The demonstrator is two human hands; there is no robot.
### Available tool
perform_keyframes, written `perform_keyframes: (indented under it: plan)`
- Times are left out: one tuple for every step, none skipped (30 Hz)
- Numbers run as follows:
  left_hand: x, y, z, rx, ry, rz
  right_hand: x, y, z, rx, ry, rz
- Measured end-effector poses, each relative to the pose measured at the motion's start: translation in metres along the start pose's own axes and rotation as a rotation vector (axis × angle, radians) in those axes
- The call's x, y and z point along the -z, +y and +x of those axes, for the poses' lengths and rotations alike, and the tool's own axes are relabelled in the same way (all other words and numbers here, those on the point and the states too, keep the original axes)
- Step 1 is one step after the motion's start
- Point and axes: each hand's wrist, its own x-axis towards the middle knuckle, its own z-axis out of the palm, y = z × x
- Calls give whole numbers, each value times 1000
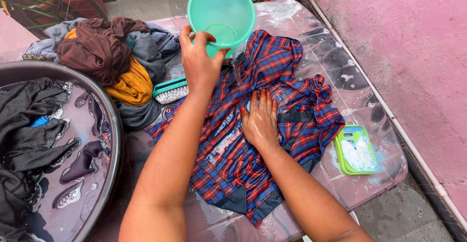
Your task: The person washes clothes by hand in a basin and on a table using a scrub brush.
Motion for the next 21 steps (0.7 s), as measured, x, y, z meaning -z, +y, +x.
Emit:
perform_keyframes:
  plan:
    - [-5, -6, 7, 68, 24, 23, -1, 1, 0, 15, 19, -8]
    - [-10, -14, 12, 136, 47, 46, -2, 1, 0, 14, 20, -9]
    - [-15, -22, 17, 135, 48, 44, -3, 1, 0, 16, 10, -14]
    - [-19, -31, 19, 174, 57, 74, -2, 1, 1, 18, 1, -18]
    - [-21, -39, 20, 213, 68, 104, -2, 2, 1, 18, 3, -20]
    - [-21, -46, 20, 212, 70, 102, -1, 2, 2, 22, -2, -14]
    - [-18, -51, 20, 204, 43, 72, -1, 2, 1, 26, -10, -9]
    - [-15, -52, 20, 196, 16, 42, 0, 3, 2, 28, -11, -10]
    - [-12, -48, 15, 196, 18, 44, -1, 2, 2, 20, -9, -7]
    - [-8, -39, 3, 111, 6, 98, -1, 2, 2, 13, -7, -3]
    - [-2, -28, -12, 26, -6, 150, -1, 3, 3, 15, -7, -3]
    - [6, -15, -30, 25, -86, 143, -2, 4, 3, 15, 6, 4]
    - [16, 0, -52, 22, -167, 130, -3, 7, 4, 12, 20, 7]
    - [28, 13, -76, 12, -263, 167, -6, 10, 5, 10, 22, 3]
    - [40, 26, -101, 1, -360, 196, -8, 14, 7, 7, 49, 11]
    - [56, 37, -125, 45, -508, 249, -10, 19, 9, 6, 76, 18]
    - [73, 45, -146, 87, -656, 307, -12, 24, 13, 0, 79, 14]
    - [87, 50, -163, 179, -788, 371, -11, 30, 16, -27, 108, -19]
    - [101, 52, -178, 276, -918, 444, -12, 32, 18, -54, 136, -46]
    - [112, 51, -191, 273, -922, 445, -10, 35, 18, -59, 136, -45]
    - [121, 48, -201, 199, -858, 432, -7, 35, 17, -55, 168, -32]
